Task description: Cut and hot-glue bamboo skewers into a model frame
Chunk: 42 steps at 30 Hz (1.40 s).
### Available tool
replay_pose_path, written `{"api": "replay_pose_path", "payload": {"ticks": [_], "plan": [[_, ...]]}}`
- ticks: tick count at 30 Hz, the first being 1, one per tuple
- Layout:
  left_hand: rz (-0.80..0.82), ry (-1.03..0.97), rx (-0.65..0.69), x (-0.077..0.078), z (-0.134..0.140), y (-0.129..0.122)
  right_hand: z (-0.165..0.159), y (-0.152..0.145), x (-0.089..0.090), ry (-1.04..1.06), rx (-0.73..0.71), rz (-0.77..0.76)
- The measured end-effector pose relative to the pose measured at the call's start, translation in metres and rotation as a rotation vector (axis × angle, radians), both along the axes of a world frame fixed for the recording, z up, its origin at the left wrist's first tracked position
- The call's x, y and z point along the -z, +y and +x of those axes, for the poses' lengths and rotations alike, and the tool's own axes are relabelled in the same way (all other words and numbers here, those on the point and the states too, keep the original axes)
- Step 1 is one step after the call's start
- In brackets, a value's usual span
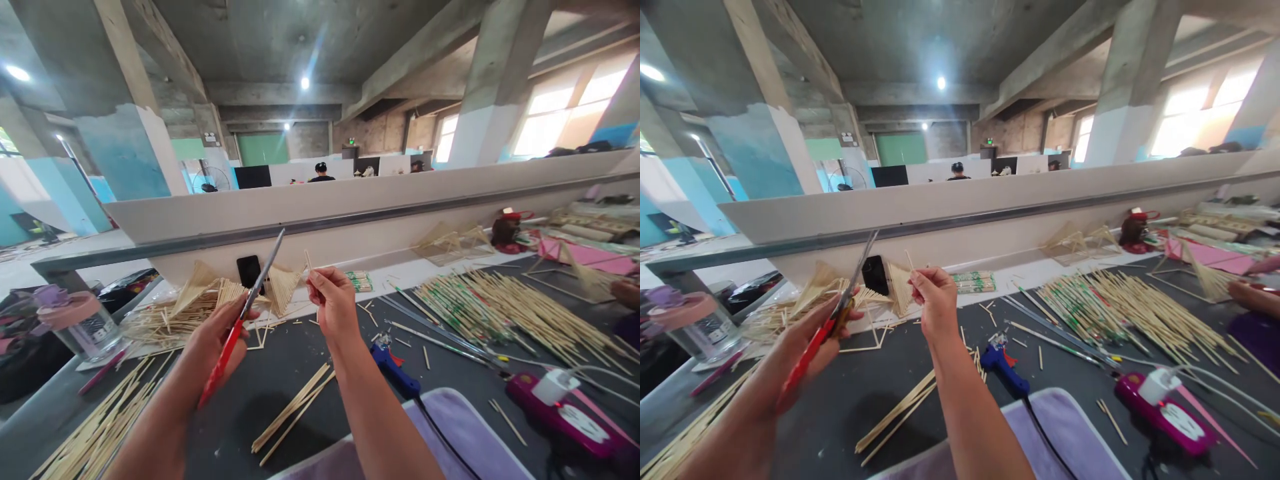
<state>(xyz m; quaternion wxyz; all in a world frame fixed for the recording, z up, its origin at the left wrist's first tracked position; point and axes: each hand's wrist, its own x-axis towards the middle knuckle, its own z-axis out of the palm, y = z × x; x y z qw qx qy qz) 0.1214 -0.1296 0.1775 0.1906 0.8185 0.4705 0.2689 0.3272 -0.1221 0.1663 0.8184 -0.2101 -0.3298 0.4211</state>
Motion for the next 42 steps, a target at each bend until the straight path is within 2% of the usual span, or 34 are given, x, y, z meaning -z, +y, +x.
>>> {"api": "replay_pose_path", "payload": {"ticks": [3,5,8,14,27,42], "plan": [[0.014,-0.056,0.058,0.014,-0.003,0.016,0.0,-0.001,0.0,-0.013,0.008,0.018],[0.059,0.012,0.087,0.017,-0.009,0.024,-0.002,-0.001,0.001,-0.046,0.007,0.026],[0.1,0.085,0.12,0.013,-0.018,0.026,-0.008,-0.001,0.004,-0.114,0.009,0.022],[0.081,0.129,0.242,0.005,-0.019,0.014,-0.019,-0.001,0.008,-0.181,0.035,0.011],[0.057,0.182,0.163,-0.001,-0.021,0.008,-0.022,0.0,0.013,-0.381,0.073,0.055],[0.129,0.185,0.087,0.006,-0.017,0.012,-0.024,0.001,0.014,-0.434,0.037,-0.009]]}}
